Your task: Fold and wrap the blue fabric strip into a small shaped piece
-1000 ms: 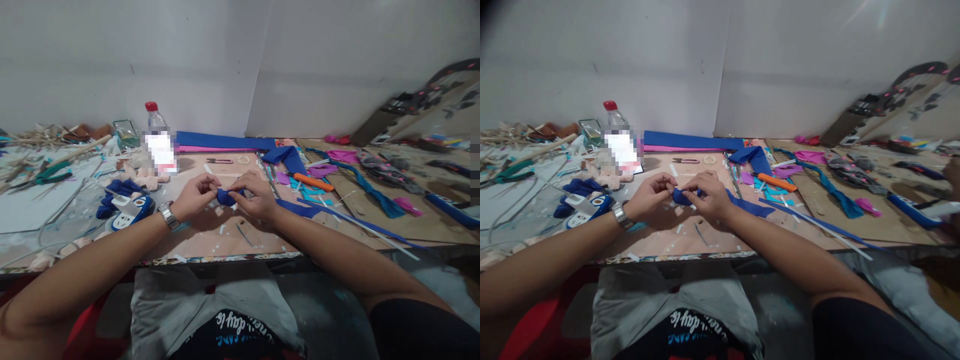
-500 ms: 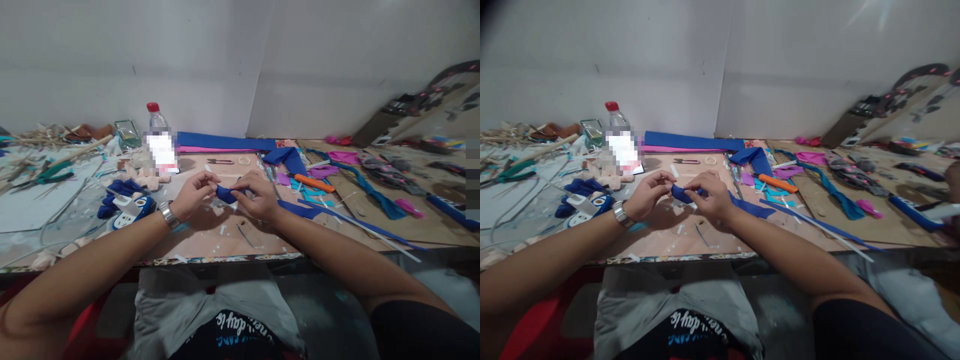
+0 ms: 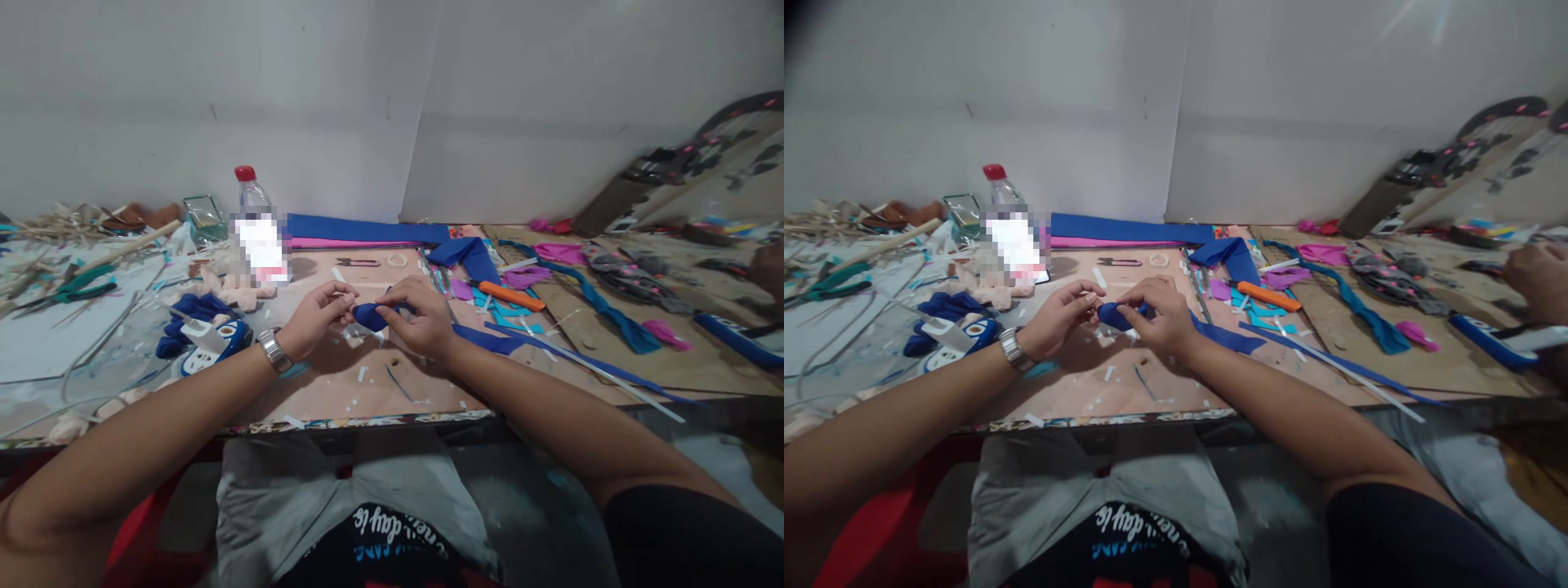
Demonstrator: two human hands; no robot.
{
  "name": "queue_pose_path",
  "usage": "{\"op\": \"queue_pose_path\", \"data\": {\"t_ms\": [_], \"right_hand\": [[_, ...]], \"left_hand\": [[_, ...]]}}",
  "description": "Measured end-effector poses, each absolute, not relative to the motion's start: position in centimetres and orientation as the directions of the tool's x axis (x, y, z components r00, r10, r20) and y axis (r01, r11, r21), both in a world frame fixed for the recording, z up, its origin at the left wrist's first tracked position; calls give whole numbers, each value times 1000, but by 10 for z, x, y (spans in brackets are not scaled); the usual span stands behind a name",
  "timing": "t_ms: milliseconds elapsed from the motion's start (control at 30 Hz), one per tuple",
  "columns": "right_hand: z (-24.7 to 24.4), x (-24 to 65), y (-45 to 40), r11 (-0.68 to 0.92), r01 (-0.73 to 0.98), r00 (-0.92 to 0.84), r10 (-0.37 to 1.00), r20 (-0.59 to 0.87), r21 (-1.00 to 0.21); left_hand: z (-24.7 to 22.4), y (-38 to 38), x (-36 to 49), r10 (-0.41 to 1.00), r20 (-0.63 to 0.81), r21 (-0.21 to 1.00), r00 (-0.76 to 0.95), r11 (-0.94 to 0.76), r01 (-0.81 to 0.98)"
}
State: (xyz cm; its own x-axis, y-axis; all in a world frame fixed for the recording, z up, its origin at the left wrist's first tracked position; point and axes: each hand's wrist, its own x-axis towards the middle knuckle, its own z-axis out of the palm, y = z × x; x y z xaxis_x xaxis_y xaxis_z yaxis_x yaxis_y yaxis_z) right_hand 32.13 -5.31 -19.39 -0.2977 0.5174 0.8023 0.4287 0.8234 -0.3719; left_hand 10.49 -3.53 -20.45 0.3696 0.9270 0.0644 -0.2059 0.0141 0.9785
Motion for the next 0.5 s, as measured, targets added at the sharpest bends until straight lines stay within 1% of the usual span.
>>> {"op": "queue_pose_path", "data": {"t_ms": [167,333,433,500], "right_hand": [[-196,321,-52,810,443,-295,536,791,-383],[-197,321,-52,799,444,-295,558,775,-406],[-198,321,-51,796,443,-322,570,756,-412],[-198,321,-51,793,448,-347,580,737,-414]], "left_hand": [[-206,-35,104,903,115,978,414,-28,-209],[-206,-34,107,925,99,980,367,-27,-198],[-208,-34,107,930,101,985,354,-44,-165],[-209,-34,106,934,134,990,331,-109,-94]]}}
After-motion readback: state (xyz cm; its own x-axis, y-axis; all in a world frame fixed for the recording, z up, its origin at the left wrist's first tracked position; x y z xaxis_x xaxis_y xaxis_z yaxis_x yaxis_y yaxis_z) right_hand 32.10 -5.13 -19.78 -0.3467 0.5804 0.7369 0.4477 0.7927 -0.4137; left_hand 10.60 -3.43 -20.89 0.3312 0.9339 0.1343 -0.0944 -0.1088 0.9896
